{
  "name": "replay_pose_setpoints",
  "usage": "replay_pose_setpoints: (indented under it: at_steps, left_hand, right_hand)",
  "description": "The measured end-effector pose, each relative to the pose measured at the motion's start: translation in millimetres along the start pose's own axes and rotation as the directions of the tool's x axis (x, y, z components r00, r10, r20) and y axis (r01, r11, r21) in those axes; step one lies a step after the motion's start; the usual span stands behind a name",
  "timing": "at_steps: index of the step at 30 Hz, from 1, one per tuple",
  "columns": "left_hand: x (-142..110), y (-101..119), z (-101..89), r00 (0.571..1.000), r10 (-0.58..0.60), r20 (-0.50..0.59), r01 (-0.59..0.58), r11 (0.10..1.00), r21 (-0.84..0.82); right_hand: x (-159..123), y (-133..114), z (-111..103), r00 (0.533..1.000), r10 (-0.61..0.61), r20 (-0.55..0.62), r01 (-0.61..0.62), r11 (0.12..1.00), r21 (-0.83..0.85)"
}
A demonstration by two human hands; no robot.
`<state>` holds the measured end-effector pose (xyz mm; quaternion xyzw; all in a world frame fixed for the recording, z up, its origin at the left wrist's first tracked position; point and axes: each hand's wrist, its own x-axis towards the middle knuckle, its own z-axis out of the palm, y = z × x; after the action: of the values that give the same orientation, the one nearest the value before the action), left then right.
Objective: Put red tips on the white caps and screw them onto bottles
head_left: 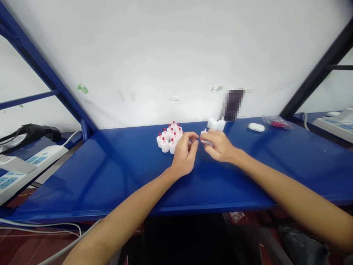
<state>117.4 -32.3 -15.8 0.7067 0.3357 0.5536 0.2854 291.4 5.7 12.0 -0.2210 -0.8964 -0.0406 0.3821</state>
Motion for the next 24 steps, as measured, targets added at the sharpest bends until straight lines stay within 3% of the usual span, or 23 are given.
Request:
replay_pose_setpoints:
  at_steps: [10,17,24]
  left_hand:
    - [2.2,-0.1,1.2,0.998,0.062,-0.023,-0.063,0.994,-0.087]
    - [1.1,-2.4,0.6,0.997,0.067,-0.032,-0.068,0.996,-0.048]
    - [1.2,-1.7,-1.9,0.994,0.107,0.008,-0.107,0.994,0.027]
  right_hand:
    - [1.6,-10.6,3.9,0.998,0.058,-0.028,-0.057,0.998,0.035]
    - [0.9,-9.3,5.8,0.991,0.097,-0.087,-0.095,0.995,0.030]
    - [0.5,-7.7,6.1,0.996,0.082,-0.039,-0.082,0.997,-0.002]
